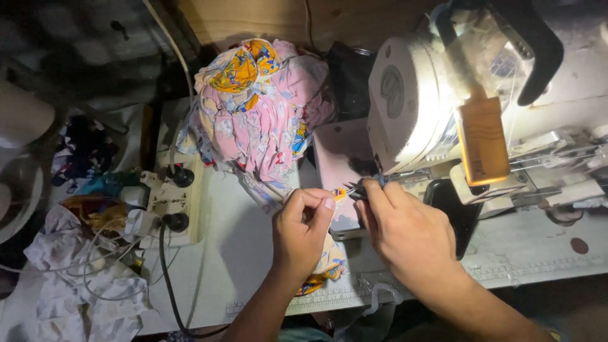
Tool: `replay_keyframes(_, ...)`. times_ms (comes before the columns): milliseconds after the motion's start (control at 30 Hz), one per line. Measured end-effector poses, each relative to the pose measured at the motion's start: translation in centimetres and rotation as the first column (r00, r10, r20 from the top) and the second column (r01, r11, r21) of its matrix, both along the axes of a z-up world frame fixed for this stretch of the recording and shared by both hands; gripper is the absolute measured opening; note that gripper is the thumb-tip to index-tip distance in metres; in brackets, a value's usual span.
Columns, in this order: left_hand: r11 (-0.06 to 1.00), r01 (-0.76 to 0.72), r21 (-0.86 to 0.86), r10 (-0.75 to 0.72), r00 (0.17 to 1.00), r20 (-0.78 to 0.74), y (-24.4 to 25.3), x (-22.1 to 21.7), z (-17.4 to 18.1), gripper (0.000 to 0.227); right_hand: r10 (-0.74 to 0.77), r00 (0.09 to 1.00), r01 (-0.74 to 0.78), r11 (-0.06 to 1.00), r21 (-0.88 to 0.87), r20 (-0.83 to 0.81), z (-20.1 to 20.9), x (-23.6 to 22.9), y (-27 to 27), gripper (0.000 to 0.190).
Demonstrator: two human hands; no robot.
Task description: A person is picking up, unfolding, and arranging various pieces of patterned fabric on a workbench next to a sewing machine.
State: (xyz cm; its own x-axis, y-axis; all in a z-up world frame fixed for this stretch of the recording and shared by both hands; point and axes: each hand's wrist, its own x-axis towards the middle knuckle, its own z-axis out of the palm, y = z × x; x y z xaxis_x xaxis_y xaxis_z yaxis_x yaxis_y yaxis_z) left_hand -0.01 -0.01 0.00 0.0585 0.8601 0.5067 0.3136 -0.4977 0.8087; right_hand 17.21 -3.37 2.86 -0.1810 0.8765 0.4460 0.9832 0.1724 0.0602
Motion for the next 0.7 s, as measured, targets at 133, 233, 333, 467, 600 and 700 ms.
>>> replay_keyframes(133,0.999,0.016,-0.032,-0.015,0.999,0.041,0.0,-0.1,-0.3,0.014,0.022,1.000,-0.021,0.999,0.035,-0.011,-0.4,-0.3,-0.2,0.023)
replay_keyframes(233,0.991,0.022,-0.135,-0.008,0.995,0.097,-0.3,-0.7,-0.2,0.015,-0.028,0.990,0.032,0.999,0.024,-0.141,0.0,-0.3,-0.8,0.021)
replay_keyframes(333,0.987,0.060,-0.151,-0.050,0.996,0.071,-1.3,-1.4,0.0,0.026,0.238,0.740,-0.279,0.960,0.035,-0.629,0.1,-0.7,-1.5,0.042)
replay_keyframes(467,0.954,0.088,-0.285,-0.070,0.995,0.074,-3.6,-1.8,0.2,0.031,0.080,0.500,-0.282,0.957,-0.075,-0.862,-0.7,-1.2,-2.0,0.021)
replay_keyframes(600,0.946,0.063,-0.319,-0.035,0.995,0.092,-5.1,-1.9,0.0,0.017,-0.363,-0.095,-0.315,0.894,-0.318,-0.927,0.9,-1.2,-2.4,0.019)
replay_keyframes(700,0.916,0.184,-0.357,-0.148,0.981,0.124,-6.6,-1.6,0.5,0.031,-0.282,0.262,-0.284,0.892,-0.353,-0.923,2.1,-1.3,-3.3,0.009)
